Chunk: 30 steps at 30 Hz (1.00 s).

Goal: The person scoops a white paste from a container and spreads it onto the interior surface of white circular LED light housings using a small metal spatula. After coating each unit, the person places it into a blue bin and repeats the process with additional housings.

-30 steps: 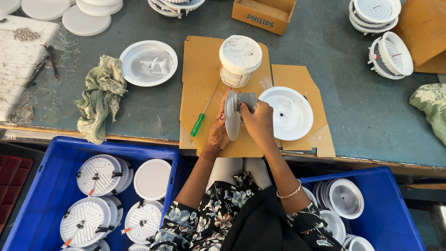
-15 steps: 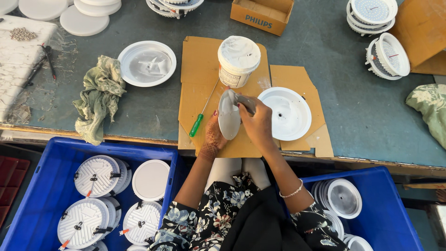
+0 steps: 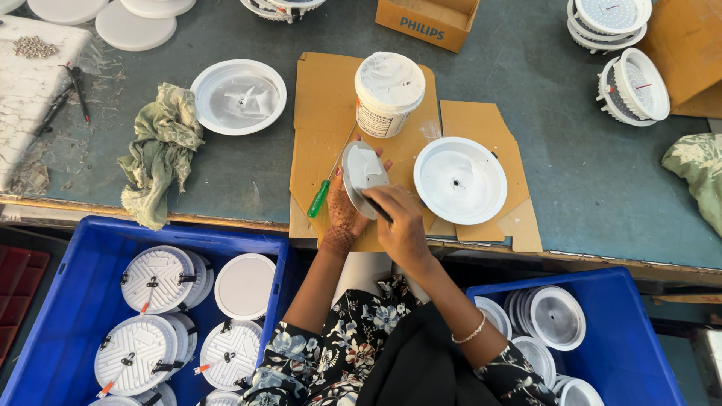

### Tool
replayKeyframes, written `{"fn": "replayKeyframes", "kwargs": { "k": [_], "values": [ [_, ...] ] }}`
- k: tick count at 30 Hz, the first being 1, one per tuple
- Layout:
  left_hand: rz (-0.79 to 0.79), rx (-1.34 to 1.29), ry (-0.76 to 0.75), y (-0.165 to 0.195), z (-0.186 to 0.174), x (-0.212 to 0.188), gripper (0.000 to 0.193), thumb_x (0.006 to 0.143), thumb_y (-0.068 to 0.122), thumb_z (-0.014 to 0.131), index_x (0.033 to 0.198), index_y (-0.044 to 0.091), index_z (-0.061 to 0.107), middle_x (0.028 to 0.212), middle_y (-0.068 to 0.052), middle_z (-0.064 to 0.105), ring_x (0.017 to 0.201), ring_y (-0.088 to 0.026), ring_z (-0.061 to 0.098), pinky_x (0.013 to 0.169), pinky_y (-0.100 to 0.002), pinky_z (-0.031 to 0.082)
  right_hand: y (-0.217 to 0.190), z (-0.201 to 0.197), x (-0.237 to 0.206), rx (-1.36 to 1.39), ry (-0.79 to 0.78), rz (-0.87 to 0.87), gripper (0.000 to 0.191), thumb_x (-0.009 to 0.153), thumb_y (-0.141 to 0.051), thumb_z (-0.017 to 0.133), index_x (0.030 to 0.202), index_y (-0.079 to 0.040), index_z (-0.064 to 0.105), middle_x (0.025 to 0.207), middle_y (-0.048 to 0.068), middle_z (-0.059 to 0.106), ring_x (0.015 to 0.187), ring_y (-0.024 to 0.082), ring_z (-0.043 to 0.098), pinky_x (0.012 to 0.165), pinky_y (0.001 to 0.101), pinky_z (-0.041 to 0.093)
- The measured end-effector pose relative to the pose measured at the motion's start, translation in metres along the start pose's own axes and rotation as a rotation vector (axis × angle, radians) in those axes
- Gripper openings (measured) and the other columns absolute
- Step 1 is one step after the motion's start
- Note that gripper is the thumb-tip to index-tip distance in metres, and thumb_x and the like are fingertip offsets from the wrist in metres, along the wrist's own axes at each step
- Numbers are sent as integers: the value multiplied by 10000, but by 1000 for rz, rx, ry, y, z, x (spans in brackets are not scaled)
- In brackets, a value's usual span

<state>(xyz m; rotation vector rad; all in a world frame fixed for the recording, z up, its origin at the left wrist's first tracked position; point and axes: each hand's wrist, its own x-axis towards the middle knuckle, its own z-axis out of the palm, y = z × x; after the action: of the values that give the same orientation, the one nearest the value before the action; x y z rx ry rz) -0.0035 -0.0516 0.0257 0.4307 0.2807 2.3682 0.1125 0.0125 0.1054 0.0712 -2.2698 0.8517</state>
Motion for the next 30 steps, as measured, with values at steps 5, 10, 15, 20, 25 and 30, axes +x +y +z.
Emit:
{"fn": "replayKeyframes", "kwargs": {
  "k": [5,10,15,20,25,30],
  "values": [
    [-48,-120,-37,5,2,2,783,983,606,518,1613,216,267,1511,-237,430,1355,-439,471,1075,-612,462,6,-10,-4,50,-58,-67,398,804,166,614,1148,-26,676,1122,140,700,1087,344,695,992,431,538],
    [-86,-381,27,3,7,1,731,1108,545,432,1678,100,319,1544,-284,462,1443,-434,469,1202,-561,418,21,-5,24,71,-56,-125,384,821,153,652,1158,-27,686,1143,135,707,1105,346,675,987,430,536],
    [-70,-329,52,4,9,1,748,1053,580,420,1612,92,329,1511,-241,467,1408,-426,472,1227,-615,355,22,8,29,43,-138,-134,369,798,126,668,1144,-2,677,1124,123,711,1113,330,679,981,436,530],
    [-109,-373,-32,3,-2,1,745,1034,636,459,1617,187,339,1503,-259,471,1402,-450,454,1220,-616,330,25,-2,9,70,-142,-145,358,797,115,660,1133,-5,683,1130,117,722,1109,314,694,974,416,548],
    [-163,-372,-8,4,-8,3,743,989,653,490,1593,242,355,1485,-267,466,1389,-471,441,1173,-634,372,22,-15,-15,48,-148,-109,279,876,55,698,1147,-8,690,1130,131,723,1092,314,695,952,424,545],
    [-175,-380,-61,5,-9,4,709,1012,629,487,1593,242,363,1506,-263,468,1395,-488,442,1160,-632,383,40,-23,-12,161,-122,77,275,899,40,680,1155,-51,724,1119,121,733,1033,282,721,898,375,578]
  ]
}}
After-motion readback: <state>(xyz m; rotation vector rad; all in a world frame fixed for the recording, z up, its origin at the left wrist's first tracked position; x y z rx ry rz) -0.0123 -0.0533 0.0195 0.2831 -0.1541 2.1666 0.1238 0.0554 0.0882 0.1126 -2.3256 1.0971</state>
